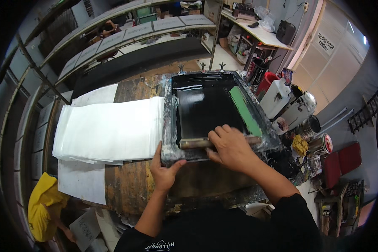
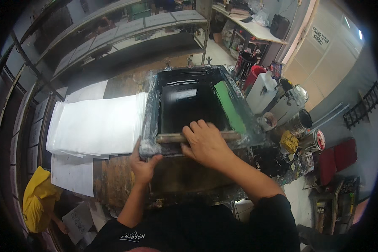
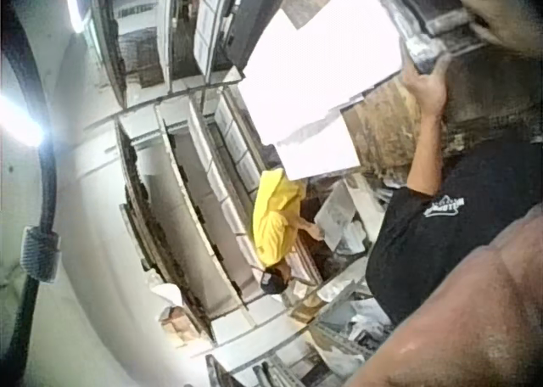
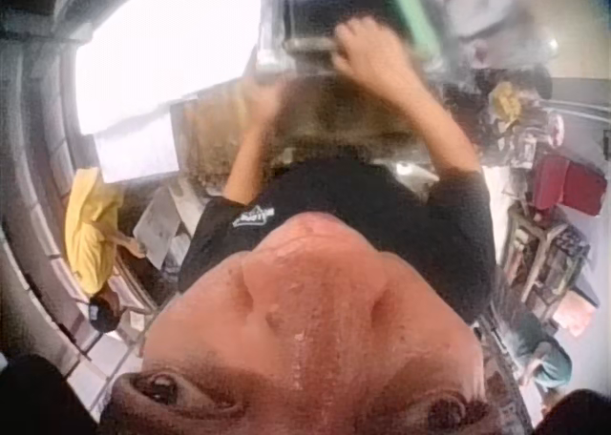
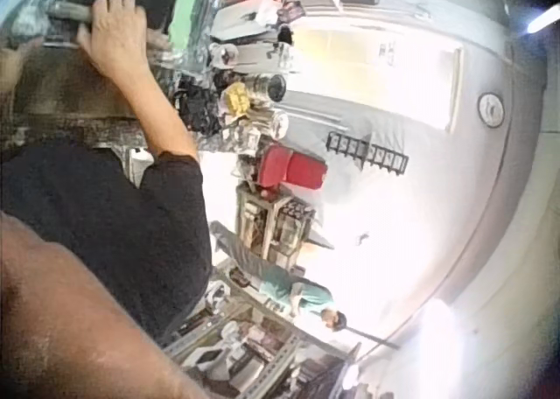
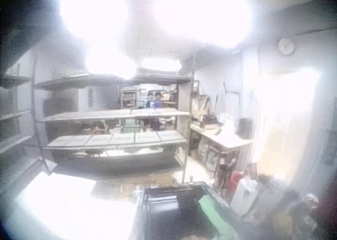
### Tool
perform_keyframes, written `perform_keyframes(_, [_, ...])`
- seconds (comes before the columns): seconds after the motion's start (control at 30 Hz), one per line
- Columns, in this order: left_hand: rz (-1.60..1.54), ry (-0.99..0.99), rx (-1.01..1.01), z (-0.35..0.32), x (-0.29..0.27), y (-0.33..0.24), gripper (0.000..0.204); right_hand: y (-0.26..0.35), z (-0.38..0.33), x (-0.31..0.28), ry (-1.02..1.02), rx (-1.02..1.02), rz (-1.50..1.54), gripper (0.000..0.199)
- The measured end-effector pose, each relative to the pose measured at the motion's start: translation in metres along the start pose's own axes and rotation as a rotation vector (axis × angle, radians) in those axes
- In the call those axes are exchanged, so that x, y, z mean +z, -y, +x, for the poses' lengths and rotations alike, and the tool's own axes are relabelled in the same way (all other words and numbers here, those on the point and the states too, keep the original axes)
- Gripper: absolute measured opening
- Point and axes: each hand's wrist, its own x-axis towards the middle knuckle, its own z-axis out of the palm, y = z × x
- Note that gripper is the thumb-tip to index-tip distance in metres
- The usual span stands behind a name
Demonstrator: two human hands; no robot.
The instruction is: The person performs screen printing by placing sheets of paper onto a work surface, lowering a printing frame, and using a squeegee to spread ink across the screen. They repeat the process for multiple sheets, lifting the frame and moving each printed paper aside after applying the ink.
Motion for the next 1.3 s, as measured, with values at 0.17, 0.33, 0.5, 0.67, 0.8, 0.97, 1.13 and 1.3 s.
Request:
perform_keyframes(0.17, [-0.215,-0.044,0.166,0.041,0.021,-0.028,0.107,0.0,0.054,-0.051,-0.434,0.055,-0.182,0.031])
perform_keyframes(0.33, [1.231,0.386,-0.015,0.018,0.01,0.021,0.123,-0.017,0.09,-0.081,-0.473,0.028,-0.122,0.035])
perform_keyframes(0.5, [1.252,0.405,0.118,0.001,0.008,0.04,0.13,-0.027,0.11,-0.096,-0.479,0.044,-0.127,0.04])
perform_keyframes(0.67, [0.829,0.216,0.235,0.066,0.039,-0.01,0.092,-0.035,0.127,-0.111,-0.476,0.05,-0.156,0.045])
perform_keyframes(0.8, [0.734,0.0,0.257,0.08,0.028,-0.02,0.061,-0.035,0.125,-0.112,-0.485,0.027,-0.135,0.044])
perform_keyframes(0.97, [0.853,-0.192,0.261,0.051,-0.085,0.003,0.058,-0.031,0.115,-0.102,-0.49,0.037,-0.15,0.049])
perform_keyframes(1.13, [1.309,-0.615,-0.161,0.068,-0.186,-0.027,0.074,-0.042,0.124,-0.096,-0.57,-0.013,-0.176,0.06])
perform_keyframes(1.3, [0.594,0.016,0.203,0.065,-0.053,-0.009,0.071,-0.046,0.138,-0.107,-0.509,0.015,-0.275,0.063])
